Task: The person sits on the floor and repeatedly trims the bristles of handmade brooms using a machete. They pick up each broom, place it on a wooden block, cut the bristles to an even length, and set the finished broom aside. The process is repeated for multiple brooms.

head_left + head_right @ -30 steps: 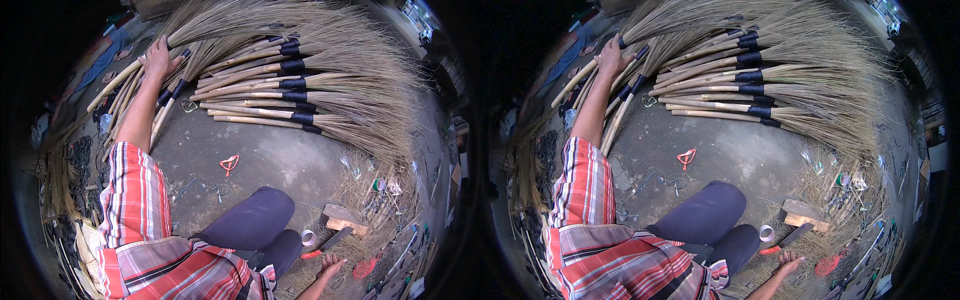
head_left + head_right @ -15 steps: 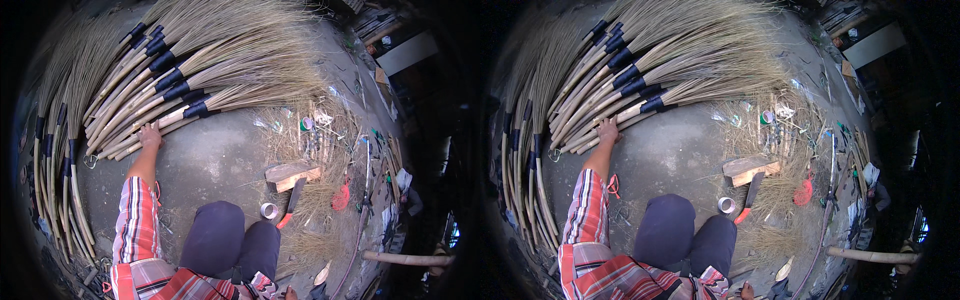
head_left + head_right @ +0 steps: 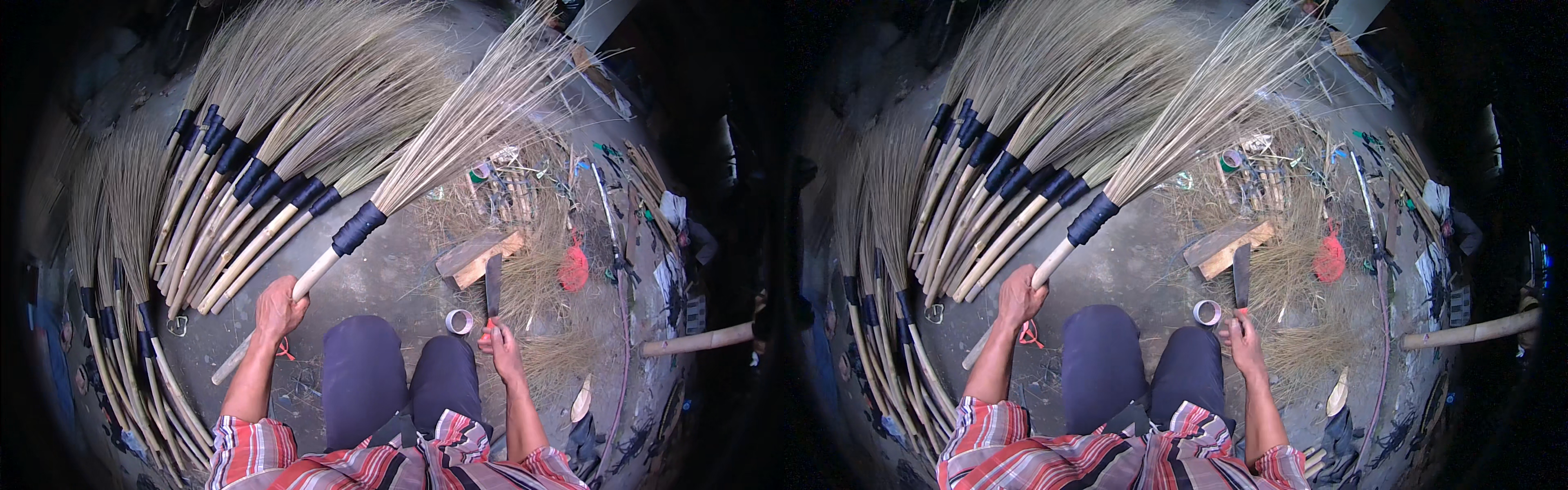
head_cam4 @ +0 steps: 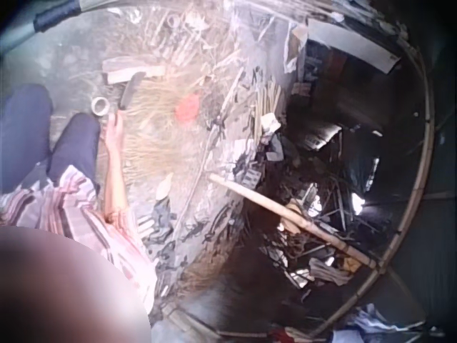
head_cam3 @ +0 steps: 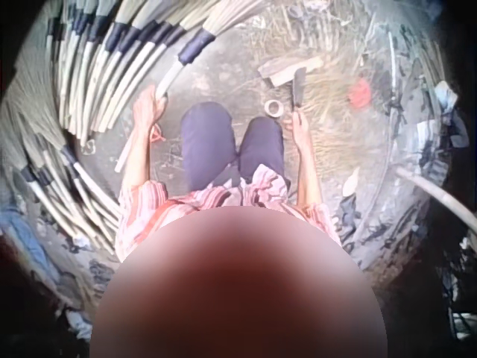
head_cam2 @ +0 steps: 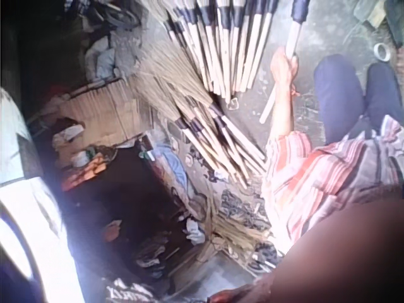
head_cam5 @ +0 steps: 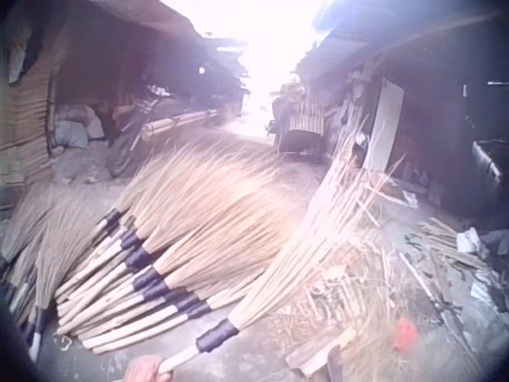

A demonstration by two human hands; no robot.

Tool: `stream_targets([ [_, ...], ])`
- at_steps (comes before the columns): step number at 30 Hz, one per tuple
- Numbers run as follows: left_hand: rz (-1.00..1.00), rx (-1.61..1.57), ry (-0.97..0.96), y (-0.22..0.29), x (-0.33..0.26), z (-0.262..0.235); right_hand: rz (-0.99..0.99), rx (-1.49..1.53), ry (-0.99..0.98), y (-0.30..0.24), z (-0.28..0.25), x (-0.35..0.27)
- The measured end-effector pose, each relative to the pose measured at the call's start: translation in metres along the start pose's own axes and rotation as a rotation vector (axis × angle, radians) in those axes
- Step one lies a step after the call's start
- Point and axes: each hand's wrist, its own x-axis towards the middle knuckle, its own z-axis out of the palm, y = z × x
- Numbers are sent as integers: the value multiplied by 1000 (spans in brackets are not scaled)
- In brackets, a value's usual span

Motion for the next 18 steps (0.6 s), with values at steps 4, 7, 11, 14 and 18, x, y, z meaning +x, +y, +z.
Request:
stream_targets([
  [4, 237, 8, -19, 56, -31, -24, -456, 612, -82, -137, 51, 55],
  [7, 185, 57, -335, 85, -40, -30, -518, 991, -30, -188, 72, 82],
  [11, 101, -271, -393, 132, -10, -23, -434, 1203, -1, -189, 85, 100],
  [14, 110, -453, -390, 191, 48, -4, -250, 1297, 46, -173, 109, 90],
  [18, 285, -283, -574, 293, 134, 34, -258, 1224, 31, -157, 147, 61],
])
